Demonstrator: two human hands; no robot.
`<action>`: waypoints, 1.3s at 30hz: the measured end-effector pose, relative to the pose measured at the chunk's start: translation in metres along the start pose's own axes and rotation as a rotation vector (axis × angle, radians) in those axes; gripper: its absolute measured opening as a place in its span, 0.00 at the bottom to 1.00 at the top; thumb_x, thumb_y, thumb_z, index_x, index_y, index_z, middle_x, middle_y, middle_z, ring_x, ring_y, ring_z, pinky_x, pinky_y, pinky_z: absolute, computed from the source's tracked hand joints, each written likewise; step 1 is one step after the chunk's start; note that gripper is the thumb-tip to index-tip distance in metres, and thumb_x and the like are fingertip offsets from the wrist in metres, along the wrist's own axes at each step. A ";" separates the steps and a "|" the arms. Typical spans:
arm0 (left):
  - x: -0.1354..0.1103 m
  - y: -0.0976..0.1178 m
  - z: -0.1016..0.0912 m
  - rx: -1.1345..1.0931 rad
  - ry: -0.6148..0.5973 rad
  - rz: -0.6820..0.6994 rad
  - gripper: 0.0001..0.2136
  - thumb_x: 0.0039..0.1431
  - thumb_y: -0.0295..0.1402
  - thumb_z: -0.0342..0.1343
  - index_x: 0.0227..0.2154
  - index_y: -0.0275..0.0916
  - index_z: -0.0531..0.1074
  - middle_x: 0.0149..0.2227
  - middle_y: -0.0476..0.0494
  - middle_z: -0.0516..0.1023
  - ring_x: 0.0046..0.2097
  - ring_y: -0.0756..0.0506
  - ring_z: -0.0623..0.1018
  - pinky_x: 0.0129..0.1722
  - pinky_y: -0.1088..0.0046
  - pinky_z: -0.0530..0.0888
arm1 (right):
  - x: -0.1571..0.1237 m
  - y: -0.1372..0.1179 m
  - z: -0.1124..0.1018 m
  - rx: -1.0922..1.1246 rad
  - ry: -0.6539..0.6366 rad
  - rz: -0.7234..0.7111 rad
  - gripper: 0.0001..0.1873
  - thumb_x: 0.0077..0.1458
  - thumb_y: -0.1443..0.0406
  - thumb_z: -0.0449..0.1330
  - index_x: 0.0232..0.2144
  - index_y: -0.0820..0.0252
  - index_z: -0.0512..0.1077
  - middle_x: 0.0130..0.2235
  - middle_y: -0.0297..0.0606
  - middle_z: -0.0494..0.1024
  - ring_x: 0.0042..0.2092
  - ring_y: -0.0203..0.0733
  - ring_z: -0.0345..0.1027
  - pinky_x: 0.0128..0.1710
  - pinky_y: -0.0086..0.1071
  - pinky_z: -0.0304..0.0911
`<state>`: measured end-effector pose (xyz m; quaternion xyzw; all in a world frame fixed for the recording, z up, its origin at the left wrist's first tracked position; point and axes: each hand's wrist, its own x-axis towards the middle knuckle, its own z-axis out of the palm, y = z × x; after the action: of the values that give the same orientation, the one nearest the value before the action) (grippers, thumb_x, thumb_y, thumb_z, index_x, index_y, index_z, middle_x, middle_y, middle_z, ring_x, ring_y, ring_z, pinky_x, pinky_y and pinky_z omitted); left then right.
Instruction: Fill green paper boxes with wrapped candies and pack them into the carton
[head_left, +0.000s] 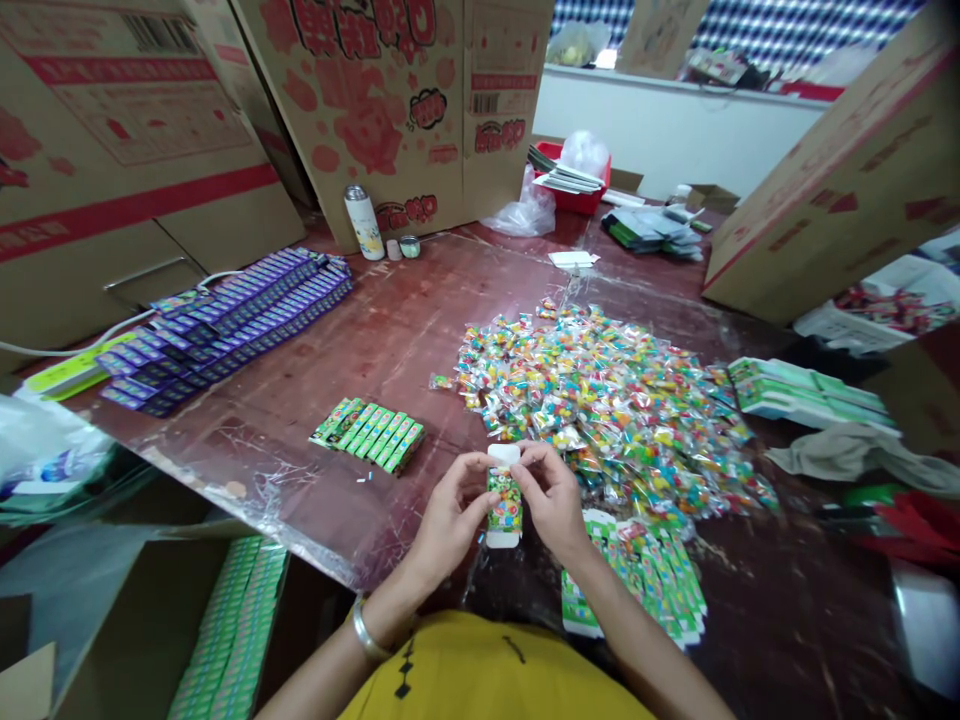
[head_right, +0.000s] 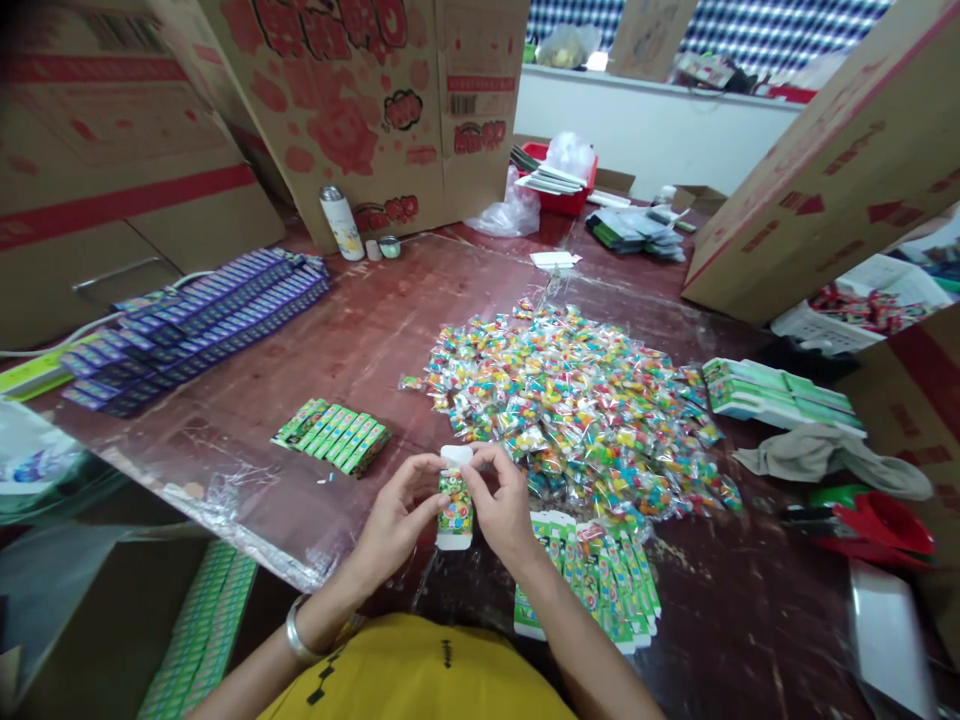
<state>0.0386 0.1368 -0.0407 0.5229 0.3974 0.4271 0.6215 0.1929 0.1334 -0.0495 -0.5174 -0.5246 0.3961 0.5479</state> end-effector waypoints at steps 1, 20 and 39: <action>0.000 0.000 0.000 -0.020 0.029 0.004 0.13 0.57 0.28 0.56 0.45 0.41 0.64 0.44 0.45 0.73 0.44 0.46 0.75 0.45 0.71 0.72 | 0.002 -0.001 0.001 0.047 0.000 0.011 0.06 0.58 0.61 0.59 0.35 0.56 0.65 0.43 0.40 0.73 0.42 0.43 0.69 0.42 0.35 0.63; -0.001 0.005 -0.012 0.087 -0.076 -0.043 0.23 0.56 0.26 0.57 0.55 0.42 0.64 0.47 0.42 0.74 0.47 0.43 0.76 0.46 0.67 0.74 | 0.031 -0.001 -0.017 0.039 -0.267 0.284 0.15 0.49 0.55 0.66 0.24 0.60 0.71 0.24 0.32 0.72 0.27 0.37 0.62 0.28 0.29 0.59; 0.009 -0.012 -0.026 -0.046 0.134 -0.204 0.15 0.51 0.36 0.63 0.34 0.39 0.62 0.30 0.53 0.68 0.27 0.54 0.70 0.24 0.81 0.69 | 0.043 0.010 -0.081 -1.175 -0.225 -0.339 0.15 0.53 0.72 0.61 0.43 0.55 0.72 0.46 0.43 0.73 0.50 0.54 0.63 0.48 0.43 0.61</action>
<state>0.0180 0.1521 -0.0562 0.4357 0.4792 0.4046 0.6456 0.2797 0.1645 -0.0455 -0.5970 -0.7844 0.0011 0.1683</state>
